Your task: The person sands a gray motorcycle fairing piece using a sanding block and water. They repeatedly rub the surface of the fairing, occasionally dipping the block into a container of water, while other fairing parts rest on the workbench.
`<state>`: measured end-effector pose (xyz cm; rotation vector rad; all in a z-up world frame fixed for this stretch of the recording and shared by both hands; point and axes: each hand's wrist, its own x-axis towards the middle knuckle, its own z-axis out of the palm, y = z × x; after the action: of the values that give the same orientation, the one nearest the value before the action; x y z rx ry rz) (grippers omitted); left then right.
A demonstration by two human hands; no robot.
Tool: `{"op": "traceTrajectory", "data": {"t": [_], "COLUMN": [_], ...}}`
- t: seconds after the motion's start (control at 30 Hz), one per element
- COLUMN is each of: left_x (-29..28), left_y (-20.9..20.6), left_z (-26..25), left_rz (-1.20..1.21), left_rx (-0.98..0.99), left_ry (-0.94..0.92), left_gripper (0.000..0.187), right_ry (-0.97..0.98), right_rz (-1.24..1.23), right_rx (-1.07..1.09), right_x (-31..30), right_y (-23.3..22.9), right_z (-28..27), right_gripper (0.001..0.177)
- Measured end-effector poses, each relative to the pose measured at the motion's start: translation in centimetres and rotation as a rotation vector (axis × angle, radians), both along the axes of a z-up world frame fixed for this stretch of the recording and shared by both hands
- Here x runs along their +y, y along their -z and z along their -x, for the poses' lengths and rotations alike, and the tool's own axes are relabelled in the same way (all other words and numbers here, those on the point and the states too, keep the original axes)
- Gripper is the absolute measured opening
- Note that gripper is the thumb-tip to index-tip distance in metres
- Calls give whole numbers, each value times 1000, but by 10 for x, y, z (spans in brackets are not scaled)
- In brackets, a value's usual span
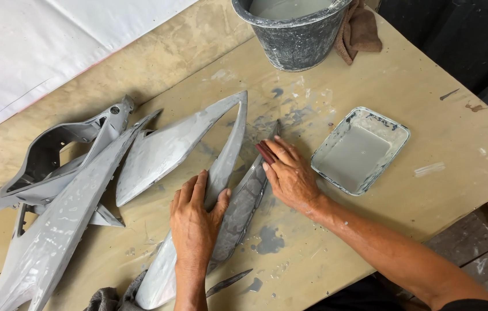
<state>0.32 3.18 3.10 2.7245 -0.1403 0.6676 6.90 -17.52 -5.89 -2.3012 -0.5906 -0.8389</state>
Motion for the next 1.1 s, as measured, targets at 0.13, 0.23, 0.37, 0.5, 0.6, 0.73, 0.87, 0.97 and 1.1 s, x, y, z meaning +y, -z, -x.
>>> {"op": "traceTrajectory", "data": {"t": [0.13,0.23,0.37,0.5,0.6,0.73,0.87,0.97,1.1], "left_x": [1,1,1,1,1,1,1,2,1], "left_y": [3,3,3,4,3,4,5,5,5], "left_z": [0,0,0,1,2,1,1,1,1], "left_rz": [-7,-7,-18,-28,-23,-23,-24,-26,-36], "left_rx": [-13,-25,-25,-19,-25,-35,-21,-19,-29], "left_ry": [5,7,1,-2,-2,-5,-7,-9,-6], "left_gripper": [60,60,59,61,60,59,60,60,60], "right_ry": [56,56,27,71,115,86,242,309,234], "right_rz": [61,-138,-36,-24,-129,-86,-35,-3,-76], "right_rx": [141,28,56,137,82,72,200,246,183], "right_x": [-4,-5,-4,-7,-5,-7,-8,-10,-5], "right_y": [30,15,7,40,23,27,53,66,47], "right_z": [-29,-28,-15,-44,-42,-45,-72,-84,-69], "right_gripper": [33,21,24,25,21,25,31,35,29]}}
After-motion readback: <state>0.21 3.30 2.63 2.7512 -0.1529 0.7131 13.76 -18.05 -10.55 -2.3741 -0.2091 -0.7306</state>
